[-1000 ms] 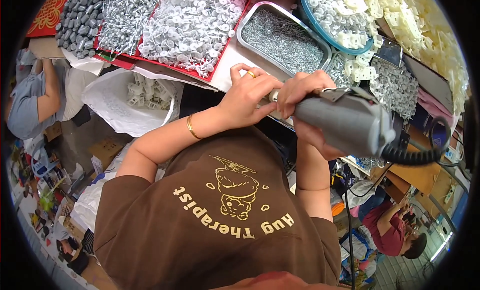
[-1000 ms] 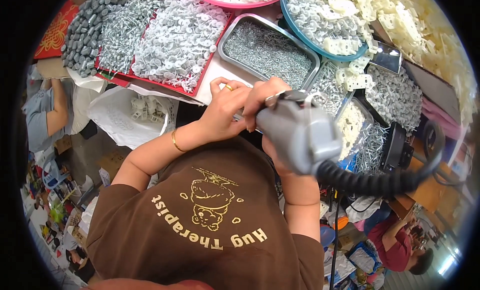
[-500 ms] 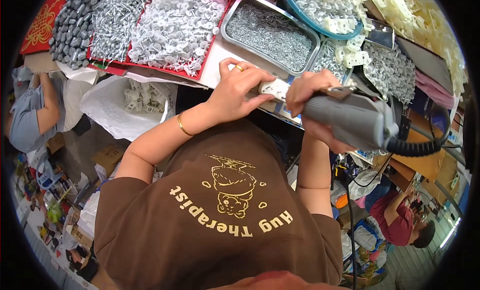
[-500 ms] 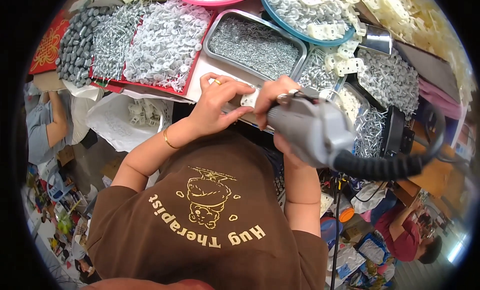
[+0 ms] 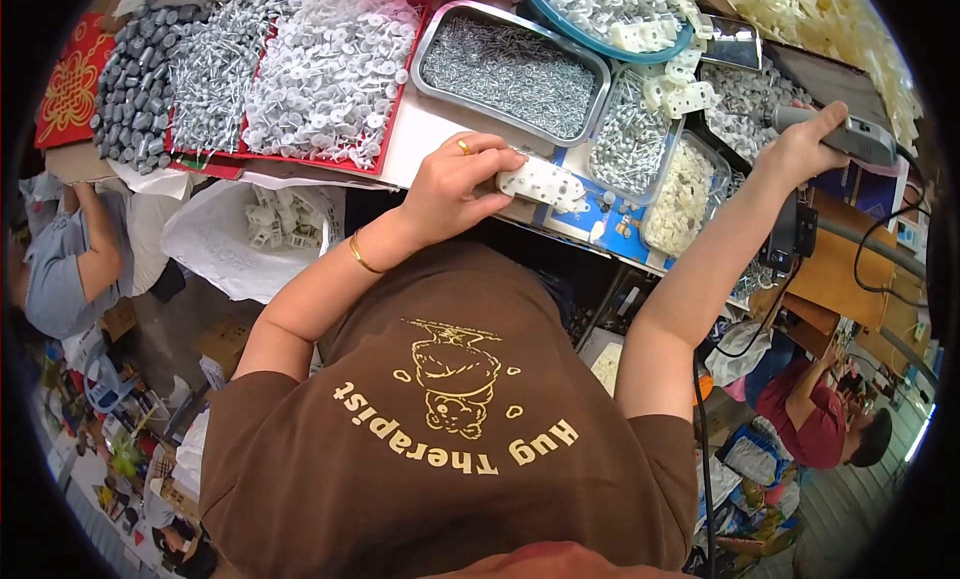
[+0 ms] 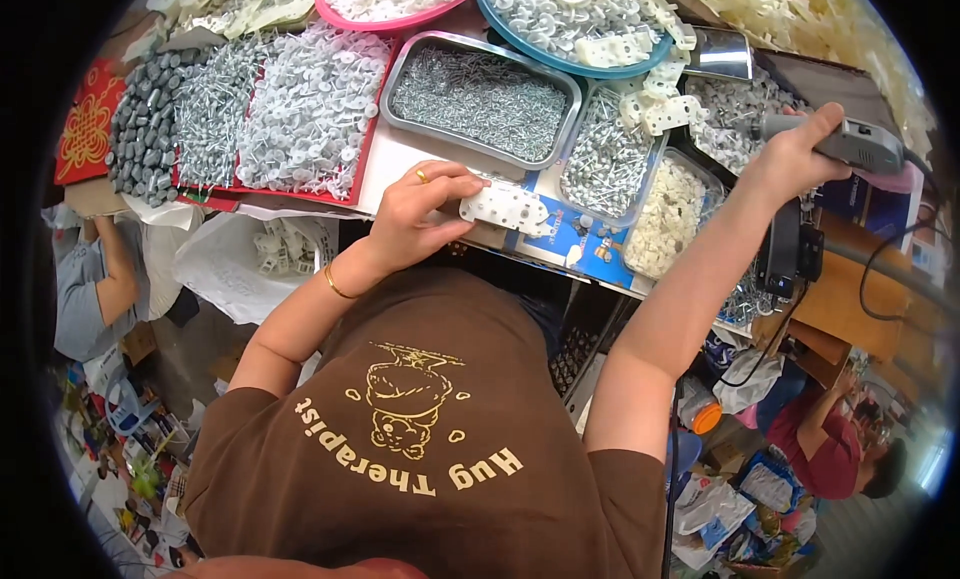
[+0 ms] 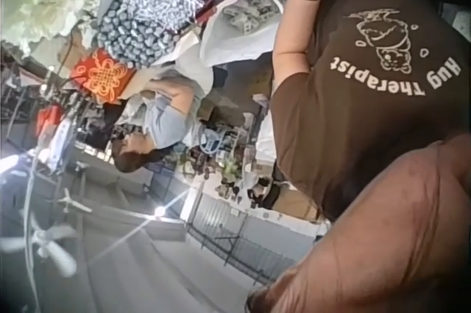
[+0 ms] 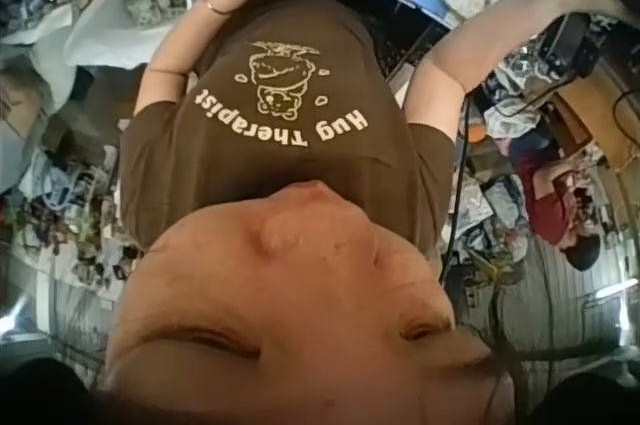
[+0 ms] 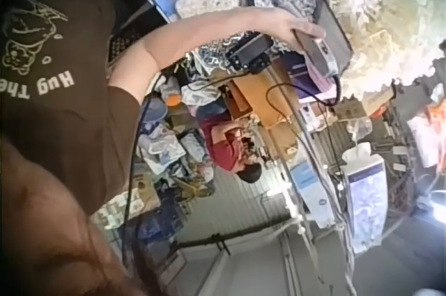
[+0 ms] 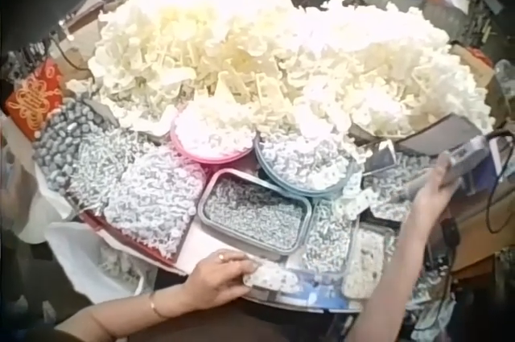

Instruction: Manually assembling small plastic and metal components into a housing and using a handheld tool to secure them.

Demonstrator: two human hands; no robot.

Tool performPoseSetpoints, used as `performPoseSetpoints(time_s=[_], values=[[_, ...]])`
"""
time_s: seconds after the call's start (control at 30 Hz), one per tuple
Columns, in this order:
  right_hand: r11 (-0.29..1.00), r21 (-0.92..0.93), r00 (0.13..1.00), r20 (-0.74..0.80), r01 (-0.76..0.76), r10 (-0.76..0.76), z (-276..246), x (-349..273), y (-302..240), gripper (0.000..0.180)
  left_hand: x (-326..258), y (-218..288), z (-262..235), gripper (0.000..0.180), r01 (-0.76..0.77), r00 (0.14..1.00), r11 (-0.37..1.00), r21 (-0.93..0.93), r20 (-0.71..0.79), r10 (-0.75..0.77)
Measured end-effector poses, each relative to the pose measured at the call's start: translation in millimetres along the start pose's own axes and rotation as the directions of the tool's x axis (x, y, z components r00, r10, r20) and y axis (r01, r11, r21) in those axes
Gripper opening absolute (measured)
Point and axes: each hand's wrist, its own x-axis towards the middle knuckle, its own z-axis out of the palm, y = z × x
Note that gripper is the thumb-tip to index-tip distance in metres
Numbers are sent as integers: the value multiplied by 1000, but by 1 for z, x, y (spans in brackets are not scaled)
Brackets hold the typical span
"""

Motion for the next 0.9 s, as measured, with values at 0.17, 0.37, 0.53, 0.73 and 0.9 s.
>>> performPoseSetpoints(time_s=[0.17, 0.37, 0.53, 0.73, 0.9], values=[[995, 81, 996, 69, -60, 55, -15, 46, 68, 58, 11, 17, 0, 40, 204, 978, 932, -301, 25, -206], [876, -50, 816, 342, -479, 466, -38, 50, 58, 52, 17, 17, -9, 31, 556, 746, 385, -737, 237, -623], [891, -49, 835, 329, -451, 441, -45, 43, 67, 51, 23, 24, -15, 30, 584, 722, 355, -730, 267, -639], [937, -170, 878, 332, -304, 345, -56, 49, 96, 56, 24, 26, -20, 40, 620, 725, 363, -696, 332, -603], [756, -645, 897, 261, -112, 356, -61, 27, 57, 62, 9, 25, -86, 42, 710, 672, 451, -541, 327, -665]])
